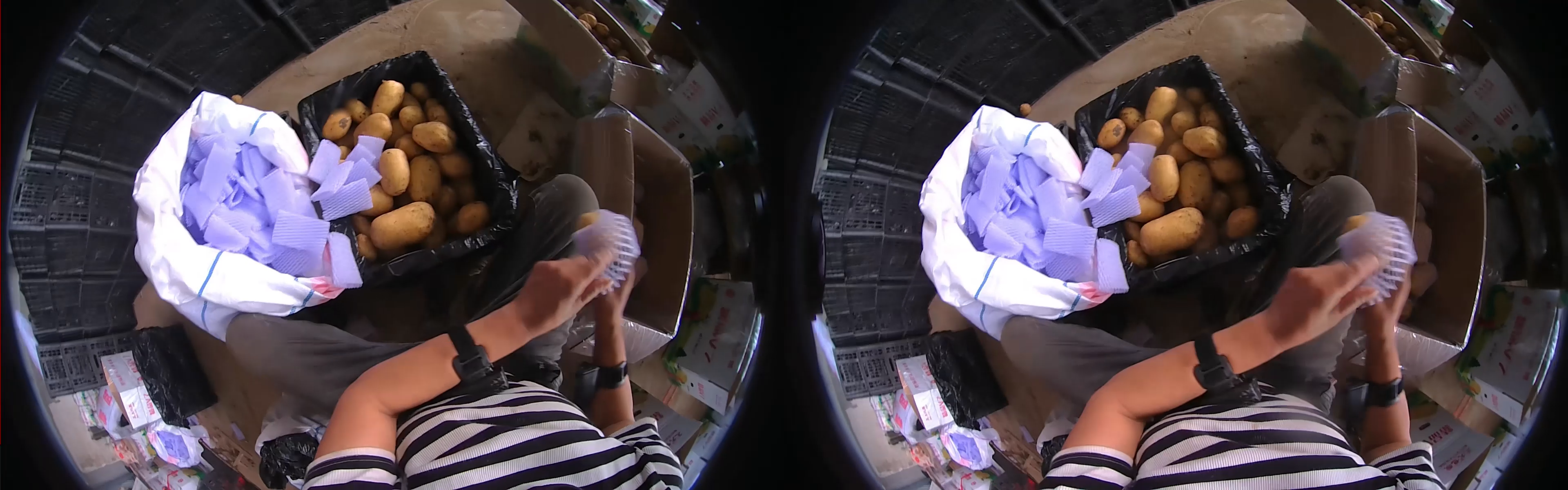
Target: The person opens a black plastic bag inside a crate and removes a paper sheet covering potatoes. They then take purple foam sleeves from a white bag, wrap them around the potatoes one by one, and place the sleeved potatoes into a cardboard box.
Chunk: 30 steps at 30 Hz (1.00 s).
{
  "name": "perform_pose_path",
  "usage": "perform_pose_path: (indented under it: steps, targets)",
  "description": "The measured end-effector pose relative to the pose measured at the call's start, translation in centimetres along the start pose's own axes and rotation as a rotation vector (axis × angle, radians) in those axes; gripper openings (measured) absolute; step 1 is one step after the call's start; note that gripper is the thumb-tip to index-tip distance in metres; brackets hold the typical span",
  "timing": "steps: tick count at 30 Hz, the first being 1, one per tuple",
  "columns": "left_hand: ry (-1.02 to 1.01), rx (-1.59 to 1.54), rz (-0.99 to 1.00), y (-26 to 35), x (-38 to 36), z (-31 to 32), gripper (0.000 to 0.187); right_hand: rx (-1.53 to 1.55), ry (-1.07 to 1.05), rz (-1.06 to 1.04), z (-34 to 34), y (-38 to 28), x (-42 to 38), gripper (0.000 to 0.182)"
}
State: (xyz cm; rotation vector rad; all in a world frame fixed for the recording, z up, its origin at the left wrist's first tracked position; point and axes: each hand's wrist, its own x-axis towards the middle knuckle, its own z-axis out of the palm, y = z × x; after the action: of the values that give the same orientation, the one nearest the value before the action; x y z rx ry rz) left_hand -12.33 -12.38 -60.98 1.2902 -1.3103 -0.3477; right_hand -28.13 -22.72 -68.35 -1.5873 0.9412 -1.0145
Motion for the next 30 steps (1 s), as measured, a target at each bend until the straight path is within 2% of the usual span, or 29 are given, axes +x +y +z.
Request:
perform_pose_path:
  steps: [1,2,3,4,5,6,7,8,9,11,12,13,14,16,18,20,21,22,24,25,26,28,30]
  targets:
    - [-0.016,0.168,-0.099,0.2,0.6,-2.0,0.028,-0.289,0.049,-0.244,-1.8,-1.9,1.2,0.051]
    - [0.053,0.246,-0.196,-1.9,0.3,-4.0,0.029,-0.121,0.161,-0.063,-5.4,-0.6,2.3,0.052]
    - [0.093,0.448,-0.386,-2.8,1.2,-7.7,0.03,-0.658,0.059,-0.2,-7.1,-2.7,3.7,0.042]
    - [0.158,0.515,-0.55,-5.7,0.3,-11.0,0.032,-1.174,0.041,-0.399,-8.8,-4.8,5.1,0.035]
    - [0.171,0.909,-0.468,-10.9,-1.9,-14.7,0.035,-1.162,0.007,-0.338,-8.4,-6.8,5.9,0.033]
    - [0.156,0.99,-0.746,-12.2,-2.7,-17.5,0.039,-1.149,-0.035,-0.274,-6.4,-8.7,6.4,0.031]
    - [0.122,1.153,-0.735,-14.9,-4.5,-19.7,0.043,-0.964,-0.133,-0.288,-2.2,-10.4,6.8,0.034]
    - [0.073,1.14,-0.73,-16.6,-5.6,-21.2,0.045,-0.667,-0.272,-0.187,2.1,-10.4,7.2,0.034]
    - [0.066,1.116,-0.711,-17.1,-5.9,-21.6,0.043,-0.711,-0.497,-0.39,7.0,-10.9,7.5,0.037]
    - [0.072,1.096,-0.698,-18.3,-6.3,-22.1,0.042,-0.545,-0.894,-0.489,15.7,-5.3,8.4,0.044]
    - [0.152,1.047,-0.626,-19.3,-6.6,-22.3,0.038,-0.615,-1.1,-0.359,19.5,-2.4,8.5,0.048]
    - [0.23,0.999,-0.556,-19.9,-6.8,-22.4,0.035,-0.893,-1.235,-0.315,22.2,-0.1,8.2,0.046]
    - [0.238,1.005,-0.566,-19.6,-6.7,-22.5,0.035,-1.175,-1.359,-0.261,24.1,1.5,8.0,0.044]
    - [0.296,0.922,-0.549,-18.3,-6.6,-22.3,0.026,-1.24,-1.456,-0.248,25.4,2.6,8.1,0.038]
    - [0.325,0.853,-0.622,-16.7,-6.4,-22.0,0.027,-1.311,-1.546,-0.229,26.0,2.9,8.4,0.033]
    - [0.43,0.818,-0.555,-14.1,-5.8,-21.1,0.031,-1.357,-1.583,-0.229,25.8,2.3,9.0,0.024]
    - [0.468,0.767,-0.542,-13.1,-5.5,-20.6,0.035,-1.334,-1.549,-0.319,25.5,2.2,9.6,0.029]
    - [0.466,0.771,-0.544,-12.3,-5.4,-20.1,0.035,-1.328,-1.552,-0.32,25.0,2.6,10.4,0.029]
    - [0.505,0.686,-0.553,-10.9,-4.8,-19.5,0.036,-0.954,-1.514,-0.34,23.8,3.2,11.9,0.054]
    - [0.532,0.625,-0.575,-10.3,-4.6,-19.3,0.036,-0.859,-1.418,0.026,23.0,0.3,11.9,0.059]
    - [0.533,0.63,-0.564,-9.8,-4.5,-19.2,0.036,-0.855,-1.41,0.017,21.8,-1.6,11.9,0.059]
    - [0.572,0.518,-0.603,-8.8,-4.2,-18.8,0.033,-0.274,-1.322,0.351,18.9,-3.6,11.9,0.066]
    - [0.569,0.562,-0.563,-7.8,-4.0,-18.3,0.031,0.271,-1.196,0.663,16.1,-3.5,9.9,0.073]
